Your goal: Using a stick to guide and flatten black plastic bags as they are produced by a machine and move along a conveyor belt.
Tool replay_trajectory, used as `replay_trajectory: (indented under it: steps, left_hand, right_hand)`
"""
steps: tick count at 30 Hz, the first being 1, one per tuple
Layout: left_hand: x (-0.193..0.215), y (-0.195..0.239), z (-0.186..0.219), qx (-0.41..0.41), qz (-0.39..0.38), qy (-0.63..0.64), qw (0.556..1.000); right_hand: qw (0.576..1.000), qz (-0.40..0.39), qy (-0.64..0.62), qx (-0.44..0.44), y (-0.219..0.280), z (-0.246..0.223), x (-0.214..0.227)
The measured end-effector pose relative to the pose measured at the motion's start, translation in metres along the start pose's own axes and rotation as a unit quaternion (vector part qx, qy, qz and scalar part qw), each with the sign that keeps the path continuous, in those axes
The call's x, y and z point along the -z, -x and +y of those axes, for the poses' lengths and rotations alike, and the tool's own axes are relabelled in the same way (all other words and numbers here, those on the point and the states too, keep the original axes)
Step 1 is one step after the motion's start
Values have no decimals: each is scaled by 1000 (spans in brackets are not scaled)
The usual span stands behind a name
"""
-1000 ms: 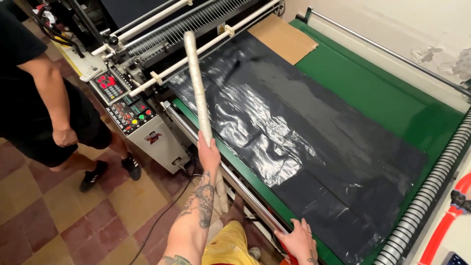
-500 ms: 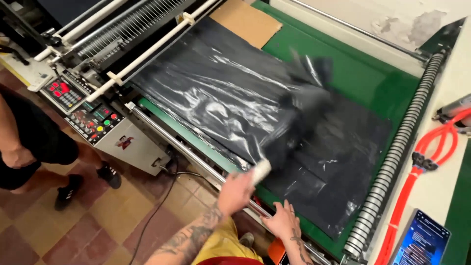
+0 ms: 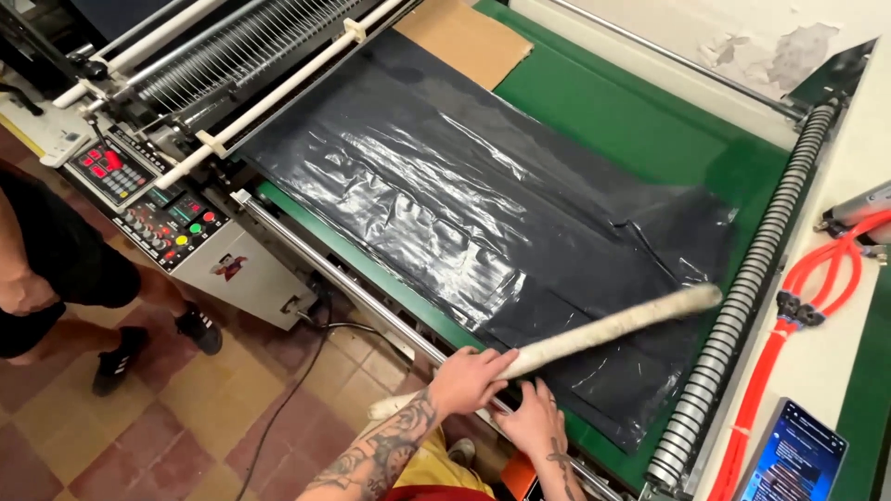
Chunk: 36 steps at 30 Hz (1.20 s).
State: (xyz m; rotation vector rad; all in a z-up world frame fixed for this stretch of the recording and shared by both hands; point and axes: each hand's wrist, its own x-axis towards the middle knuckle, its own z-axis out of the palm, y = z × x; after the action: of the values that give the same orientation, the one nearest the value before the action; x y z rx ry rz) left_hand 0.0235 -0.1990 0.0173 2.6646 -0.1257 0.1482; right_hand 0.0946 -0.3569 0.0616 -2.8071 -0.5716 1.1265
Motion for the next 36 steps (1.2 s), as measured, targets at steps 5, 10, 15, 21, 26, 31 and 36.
replay_trajectory:
  steps: [5,10,15,21,26,31,36]
  left_hand:
    - [19,11,-18,89,72,-17,993]
    - [81,20,-56,402,155,84,899]
    - [115,29,-104,507,291,179,791]
    - [85,37,-164,520,443,196,703]
    - [93,39,-171,534,425,216,699]
    - [72,42,-195,488,436,138,743]
    - [104,42,-138,489,424,159,746]
  right_hand:
    - [993,107,11,45,-7,13,-19]
    - [995,-90,5,-48,-4,-10,11]
    - [994,-94,7,-45,2,-15,17]
    - [993,-108,9,-56,17,-22,30]
    - [995,-87,5,-54,17,-19,27]
    - [946,131,-264,136,-1,31,-35]
    - [705,8,-591,391,86,15,64]
